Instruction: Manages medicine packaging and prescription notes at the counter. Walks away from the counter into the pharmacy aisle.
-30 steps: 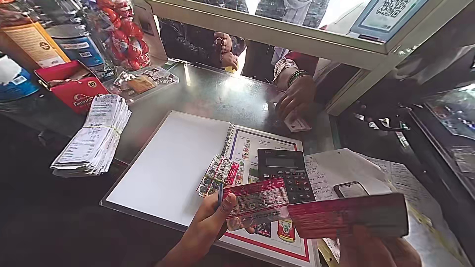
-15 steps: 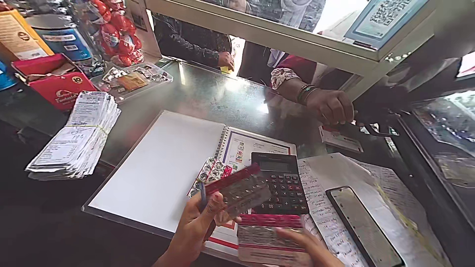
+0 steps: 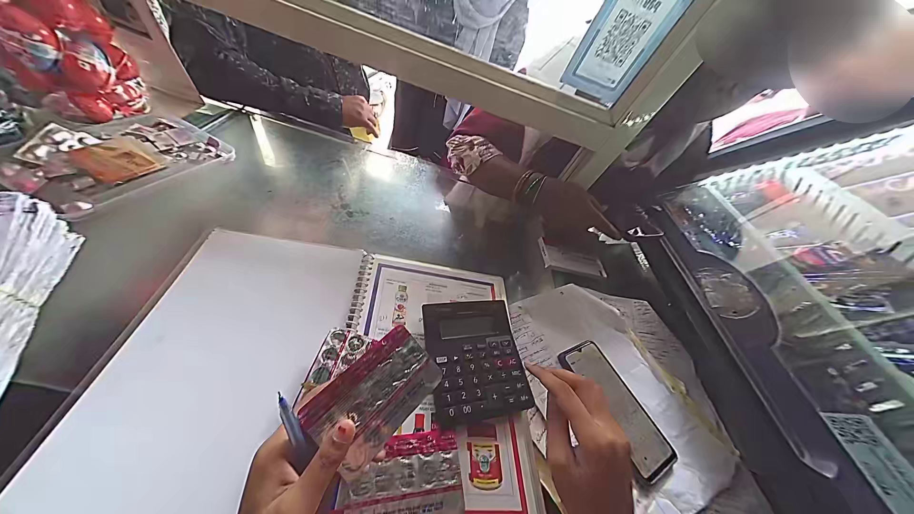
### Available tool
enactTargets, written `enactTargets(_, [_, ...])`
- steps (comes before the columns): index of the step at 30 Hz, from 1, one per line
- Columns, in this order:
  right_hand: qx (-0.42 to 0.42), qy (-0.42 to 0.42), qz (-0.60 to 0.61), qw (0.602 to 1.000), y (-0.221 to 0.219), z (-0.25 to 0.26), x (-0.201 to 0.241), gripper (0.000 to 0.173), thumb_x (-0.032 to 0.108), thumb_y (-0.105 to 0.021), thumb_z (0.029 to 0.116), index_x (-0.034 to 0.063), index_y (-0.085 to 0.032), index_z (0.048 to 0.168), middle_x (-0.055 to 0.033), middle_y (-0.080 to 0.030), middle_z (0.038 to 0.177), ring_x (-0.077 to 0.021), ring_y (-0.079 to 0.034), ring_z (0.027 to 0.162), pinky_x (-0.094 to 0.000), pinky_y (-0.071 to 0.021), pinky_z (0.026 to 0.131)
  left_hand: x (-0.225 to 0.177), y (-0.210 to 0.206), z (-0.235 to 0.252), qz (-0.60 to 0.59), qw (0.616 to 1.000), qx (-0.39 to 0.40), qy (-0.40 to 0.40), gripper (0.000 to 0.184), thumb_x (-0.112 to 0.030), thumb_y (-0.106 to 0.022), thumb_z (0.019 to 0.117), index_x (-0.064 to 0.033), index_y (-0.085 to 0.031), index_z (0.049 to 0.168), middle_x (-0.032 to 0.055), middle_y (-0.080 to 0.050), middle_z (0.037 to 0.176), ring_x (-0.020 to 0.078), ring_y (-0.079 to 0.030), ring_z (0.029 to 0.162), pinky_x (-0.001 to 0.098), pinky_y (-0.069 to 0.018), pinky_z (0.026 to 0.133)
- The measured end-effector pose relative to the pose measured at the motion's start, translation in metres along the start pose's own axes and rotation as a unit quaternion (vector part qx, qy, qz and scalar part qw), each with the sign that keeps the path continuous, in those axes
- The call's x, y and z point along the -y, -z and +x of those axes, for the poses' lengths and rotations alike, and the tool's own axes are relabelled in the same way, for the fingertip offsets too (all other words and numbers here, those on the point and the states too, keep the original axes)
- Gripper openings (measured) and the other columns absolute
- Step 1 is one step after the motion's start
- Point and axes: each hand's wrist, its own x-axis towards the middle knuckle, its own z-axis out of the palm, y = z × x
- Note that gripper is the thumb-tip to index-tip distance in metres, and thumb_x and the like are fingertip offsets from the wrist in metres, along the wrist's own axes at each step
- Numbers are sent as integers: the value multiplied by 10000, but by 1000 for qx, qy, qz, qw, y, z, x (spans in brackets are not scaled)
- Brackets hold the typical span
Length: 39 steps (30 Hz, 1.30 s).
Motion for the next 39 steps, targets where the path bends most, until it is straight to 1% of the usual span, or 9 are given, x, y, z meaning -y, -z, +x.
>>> enactTargets(6, [15, 7, -99, 995, -25, -1, -9, 469, -119, -533, 773, 97, -776, 1111, -204, -695, 1136, -391, -683, 942, -443, -562, 725, -4, 0, 0, -8, 999, 8, 34, 328, 37, -535, 975, -137, -497, 1250, -122, -727, 1049, 45, -734, 859, 247, -647, 707])
enactTargets(11, [46, 13, -112, 993, -23, 2, -9, 490, -114, -546, 762, 118, -780, 1123, -193, -697, 1126, -398, -684, 938, -477, -550, 720, -1, 2, 1, -16, 1000, 8, 26, 305, 17, -534, 989, -132, -526, 1255, -132, -732, 1059, 4, -709, 849, 195, -615, 730])
enactTargets(15, [142, -31, 42, 988, -10, 0, -10, 433, 264, -552, 994, -38, -634, 1294, -251, -631, 1283, -305, -690, 1094, -377, -596, 839, -2, 4, 0, 0, 999, 4, 42, 318, 12, -466, 1013, -135, -505, 1293, -145, -719, 997, -70, -588, 573, 99, -483, 455])
enactTargets(20, [157, -47, 107, 981, -7, -1, -12, 771, 401, -757, 842, -87, -540, 1397, -256, -615, 1330, -254, -691, 1126, -322, -586, 908, -3, 3, -2, -34, 998, -19, 58, 287, -39, -400, 1060, -168, -474, 1305, -125, -720, 990, -62, -564, 528, 100, -471, 427])
enactTargets(24, [109, 27, 59, 992, 1, 0, -1, 655, 494, -657, 928, -26, -621, 1323, -198, -665, 1316, -302, -621, 1255, -403, -502, 1031, -2, 1, -1, -48, 997, -12, 60, 267, -66, -390, 1075, -191, -452, 1303, -150, -721, 1020, -65, -600, 585, 102, -491, 466])
enactTargets(27, [93, 63, 98, 989, -4, -12, 13, 306, 299, -499, 1068, 96, -593, 1277, -66, -694, 1281, -189, -567, 1313, -332, -416, 1112, -2, 5, -4, -38, 998, -7, 53, 299, -94, -492, 1051, -204, -457, 1327, -163, -710, 1062, -71, -597, 598, 99, -490, 461])
enactTargets(30, [44, 87, 115, 989, -13, -14, 20, 267, 104, -367, 1036, 124, -573, 1204, -31, -698, 1215, -136, -573, 1282, -263, -405, 1121, -1, 6, -2, -34, 999, 7, 38, 338, -100, -545, 1028, -199, -463, 1341, -166, -699, 1124, -65, -633, 682, 105, -523, 520])
enactTargets(34, [55, 101, 37, 993, -24, -14, 30, 281, 29, -431, 986, 137, -661, 1105, -3, -736, 1096, -171, -605, 1213, -288, -386, 1111, 1, 6, -1, -41, 999, 15, 22, 386, -89, -598, 997, -161, -465, 1352, -144, -693, 1204, 11, -697, 995, 198, -606, 816])
enactTargets(39, [92, 95, 45, 990, -21, -1, 32, 341, -43, -427, 951, 114, -684, 1110, -28, -747, 1095, -219, -619, 1230, -317, -438, 1082, 4, 7, -2, -44, 999, 22, 14, 504, -86, -698, 922, -132, -455, 1361, -108, -683, 1236, 54, -695, 1046, 240, -611, 864])
